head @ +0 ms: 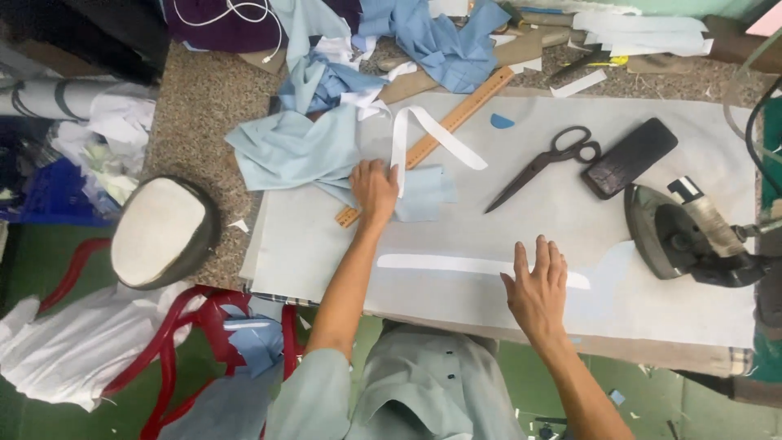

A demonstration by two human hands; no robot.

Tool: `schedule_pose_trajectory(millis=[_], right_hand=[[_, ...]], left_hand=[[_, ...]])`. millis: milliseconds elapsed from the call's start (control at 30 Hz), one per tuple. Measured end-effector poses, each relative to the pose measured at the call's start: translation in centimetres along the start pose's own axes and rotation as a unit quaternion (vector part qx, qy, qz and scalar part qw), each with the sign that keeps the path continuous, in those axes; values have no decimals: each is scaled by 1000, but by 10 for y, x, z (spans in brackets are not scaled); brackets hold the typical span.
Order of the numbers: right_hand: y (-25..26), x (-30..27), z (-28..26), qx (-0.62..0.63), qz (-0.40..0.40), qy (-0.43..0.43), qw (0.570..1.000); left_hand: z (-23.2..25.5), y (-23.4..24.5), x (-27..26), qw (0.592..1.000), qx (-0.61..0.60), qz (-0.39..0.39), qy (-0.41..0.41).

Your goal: The person irons a long white strip of fabric on a worktable, using a black rectangular pad to press the material while moving the iron back and forth. The person repeatedly repositions the strip and continues ironing different sections.

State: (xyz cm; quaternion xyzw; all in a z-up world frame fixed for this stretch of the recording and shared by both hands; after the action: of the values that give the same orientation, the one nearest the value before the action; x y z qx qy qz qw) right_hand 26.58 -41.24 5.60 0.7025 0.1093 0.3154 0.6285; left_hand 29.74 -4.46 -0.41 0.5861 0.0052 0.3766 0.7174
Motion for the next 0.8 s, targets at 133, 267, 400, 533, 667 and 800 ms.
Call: schedule_pose_trajectory(millis=[133,267,400,533,667,800], right_hand=[[3,-9,-14,12,-13,-45,999],[5,-32,-2,14,-4,-104,994],[11,-48,7,0,8,-135,991],[31,-37,3,97,70,-120,986],[70,-9,-21,226,153,-80,959],[57,-14,-36,333,158,-71,927]], left_hand=[[-10,-48,17,974,18,-210,78],[-20,-75,21,982,-34,-181,50],[-5,-39,47,990,-111,-77,-28],[21,17,69,947,-317,-54,9],[110,88,9,865,-411,-287,9],[165,129,-90,805,-423,-398,-119]])
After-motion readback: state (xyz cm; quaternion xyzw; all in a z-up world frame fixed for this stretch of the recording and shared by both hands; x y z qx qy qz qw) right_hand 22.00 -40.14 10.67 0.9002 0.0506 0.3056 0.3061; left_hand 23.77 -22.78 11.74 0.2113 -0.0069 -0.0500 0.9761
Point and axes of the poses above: each hand's wrist, its own x-axis towards the middle knuckle, its own y-axis out of the back of the hand, z = x × y, the point moved 7 cm from there along x, towards the middle knuckle, and after that the axes turned 6 degrees about x, right-handed, at the moved point
